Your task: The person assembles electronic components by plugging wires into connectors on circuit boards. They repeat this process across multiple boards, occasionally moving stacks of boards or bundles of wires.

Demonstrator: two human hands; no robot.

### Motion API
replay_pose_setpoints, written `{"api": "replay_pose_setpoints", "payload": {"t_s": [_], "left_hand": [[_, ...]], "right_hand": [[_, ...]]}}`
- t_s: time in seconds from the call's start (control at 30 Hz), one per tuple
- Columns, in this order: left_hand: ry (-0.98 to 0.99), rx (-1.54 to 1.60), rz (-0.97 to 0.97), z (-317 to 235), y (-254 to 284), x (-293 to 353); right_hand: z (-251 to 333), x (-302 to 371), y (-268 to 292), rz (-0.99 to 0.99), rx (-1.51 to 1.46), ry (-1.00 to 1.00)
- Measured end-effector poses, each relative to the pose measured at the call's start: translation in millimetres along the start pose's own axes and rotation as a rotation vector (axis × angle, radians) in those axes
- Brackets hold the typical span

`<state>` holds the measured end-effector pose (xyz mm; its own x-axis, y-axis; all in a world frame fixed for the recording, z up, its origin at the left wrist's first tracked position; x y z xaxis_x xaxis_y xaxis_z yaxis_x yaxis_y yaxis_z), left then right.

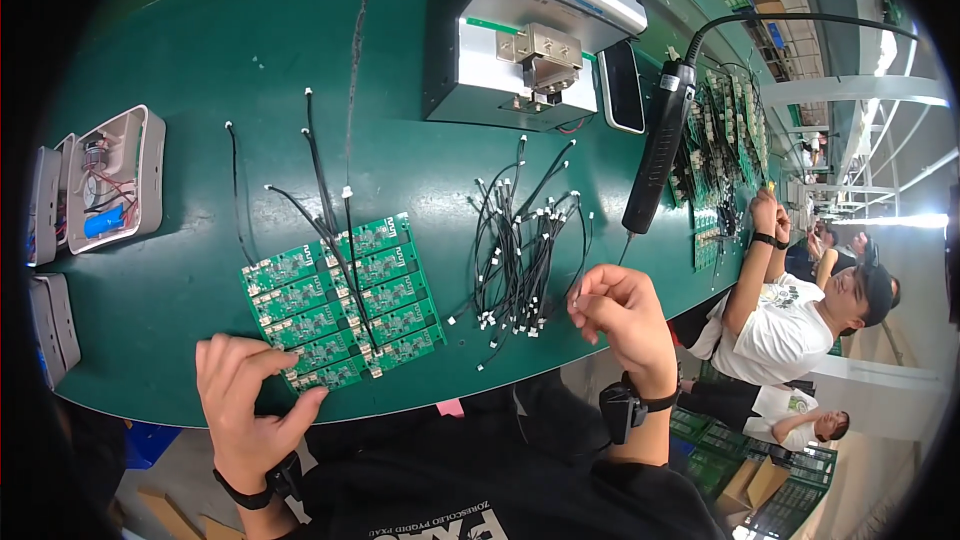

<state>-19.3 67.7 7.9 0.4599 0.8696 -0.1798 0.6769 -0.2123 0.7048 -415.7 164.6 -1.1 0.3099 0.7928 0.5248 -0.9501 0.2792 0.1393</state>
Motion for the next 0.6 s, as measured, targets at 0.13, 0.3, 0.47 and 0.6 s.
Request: {"api": "replay_pose_setpoints", "payload": {"t_s": [0.13, 0.3, 0.47, 0.6], "left_hand": [[0.019, 0.004, -0.003, 0.9, -1.2, 0.1], [0.025, -0.036, -0.022, -1.2, 11.0, 1.2], [-0.025, 0.004, 0.004, -4.6, 1.4, -10.5], [-0.048, 0.023, -0.017, -5.6, 9.1, 2.3]], "right_hand": [[4.1, -1.2, -4.9, 0.092, -0.357, -0.041], [26.1, -0.9, -28.1, 0.122, -0.485, 0.103], [63.2, 12.0, -70.7, 0.339, -0.371, 0.434], [110.1, 18.1, -157.8, 0.477, 0.106, 0.729]]}}
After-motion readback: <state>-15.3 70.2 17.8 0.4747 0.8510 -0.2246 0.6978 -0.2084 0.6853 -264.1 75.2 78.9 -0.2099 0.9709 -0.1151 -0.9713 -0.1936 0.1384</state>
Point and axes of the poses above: each hand's wrist, its own x-axis away from the middle knuckle, its own y-axis out of the back of the hand, z = x × y, the point moved 9 cm from there along -x, towards the middle knuckle, and after that the axes turned 4 degrees about y, right-handed, at the moved point
